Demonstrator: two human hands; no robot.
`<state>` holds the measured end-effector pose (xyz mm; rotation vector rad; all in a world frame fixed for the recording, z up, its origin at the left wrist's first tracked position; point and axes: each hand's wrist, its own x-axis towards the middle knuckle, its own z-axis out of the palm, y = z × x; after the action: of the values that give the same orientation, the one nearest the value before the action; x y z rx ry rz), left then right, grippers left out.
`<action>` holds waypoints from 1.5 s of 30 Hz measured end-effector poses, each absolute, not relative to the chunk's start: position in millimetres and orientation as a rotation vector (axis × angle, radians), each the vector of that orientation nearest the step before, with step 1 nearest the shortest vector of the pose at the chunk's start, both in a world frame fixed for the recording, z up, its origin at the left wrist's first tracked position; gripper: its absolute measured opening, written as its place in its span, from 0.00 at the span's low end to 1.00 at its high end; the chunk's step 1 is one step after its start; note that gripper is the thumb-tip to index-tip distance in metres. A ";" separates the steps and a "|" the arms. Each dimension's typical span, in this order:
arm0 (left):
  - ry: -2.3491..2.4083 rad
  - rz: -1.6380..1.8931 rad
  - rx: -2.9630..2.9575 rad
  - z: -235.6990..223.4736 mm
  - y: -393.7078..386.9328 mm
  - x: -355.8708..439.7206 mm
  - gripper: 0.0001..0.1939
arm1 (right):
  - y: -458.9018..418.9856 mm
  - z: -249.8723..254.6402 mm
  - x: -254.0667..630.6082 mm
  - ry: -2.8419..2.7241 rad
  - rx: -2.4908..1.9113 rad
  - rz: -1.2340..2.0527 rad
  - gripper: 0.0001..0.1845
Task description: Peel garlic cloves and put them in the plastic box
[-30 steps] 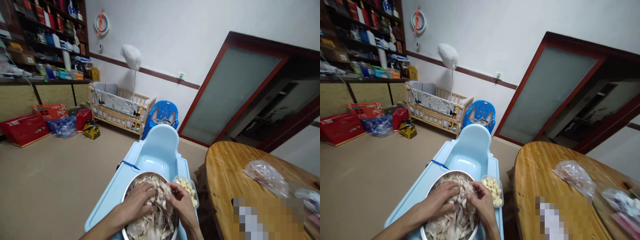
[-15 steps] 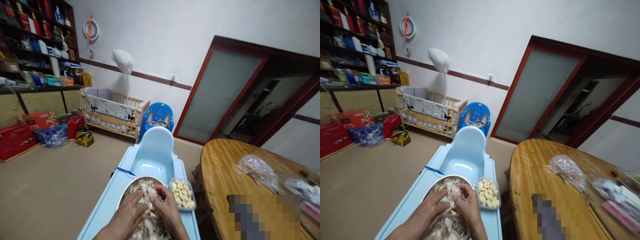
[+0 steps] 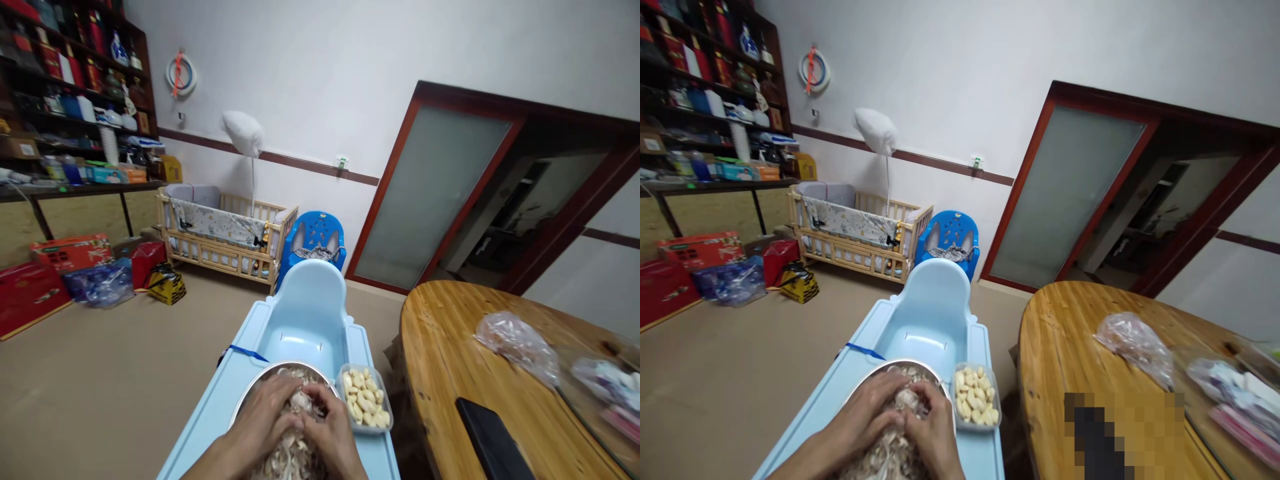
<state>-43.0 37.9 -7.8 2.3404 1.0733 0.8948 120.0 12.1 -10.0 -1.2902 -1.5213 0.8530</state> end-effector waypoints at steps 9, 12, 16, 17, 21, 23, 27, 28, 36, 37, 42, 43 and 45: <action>1.030 0.942 2.164 0.8 37.6 -39.4 0.10 | 6.8 -9.1 122.4 -1.472 -1.305 0.813 0.14; 0.962 1.019 2.157 -3.0 36.8 -40.7 0.09 | 6.1 -11.1 124.1 -1.446 -1.283 0.775 0.14; 0.927 1.092 2.151 -10.2 36.8 -40.7 0.11 | 6.2 -11.8 124.9 -1.481 -1.273 0.795 0.14; 0.924 1.107 2.150 -11.8 36.9 -40.3 0.12 | 6.6 -11.9 125.1 -1.517 -1.259 0.816 0.14; 0.961 1.171 2.148 -17.7 37.9 -39.5 0.19 | 8.7 -15.8 126.6 -1.570 -1.263 0.841 0.14; 0.962 1.183 2.155 -18.8 38.4 -39.9 0.19 | 9.7 -18.6 127.6 -1.542 -1.270 0.852 0.14; 0.893 1.204 2.169 -15.7 38.5 -41.3 0.10 | 9.9 -19.0 127.8 -1.516 -1.241 0.887 0.17; 0.886 1.218 2.164 -14.5 38.5 -41.5 0.09 | 9.7 -18.3 127.6 -1.514 -1.246 0.882 0.17; 1.017 1.211 2.130 -7.8 37.3 -39.9 0.11 | 8.7 -28.6 131.3 -1.612 -1.278 0.709 0.18; 1.034 1.199 2.136 -7.7 37.0 -39.5 0.11 | 8.3 -30.2 131.3 -1.641 -1.292 0.646 0.19; 0.988 1.178 2.126 -8.6 36.4 -39.3 0.10 | 8.3 -21.9 125.9 -1.762 -1.371 0.537 0.13; 0.980 1.178 2.115 -8.7 36.5 -39.8 0.10 | 8.8 -18.8 124.6 -1.753 -1.358 0.550 0.10; 0.986 1.163 2.106 -8.4 36.6 -41.0 0.10 | 10.1 -15.1 122.9 -1.692 -1.327 0.570 0.07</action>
<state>-41.0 36.6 -8.4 2.1055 0.9856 1.1628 122.9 10.1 -15.1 -1.3266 -1.6919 0.5696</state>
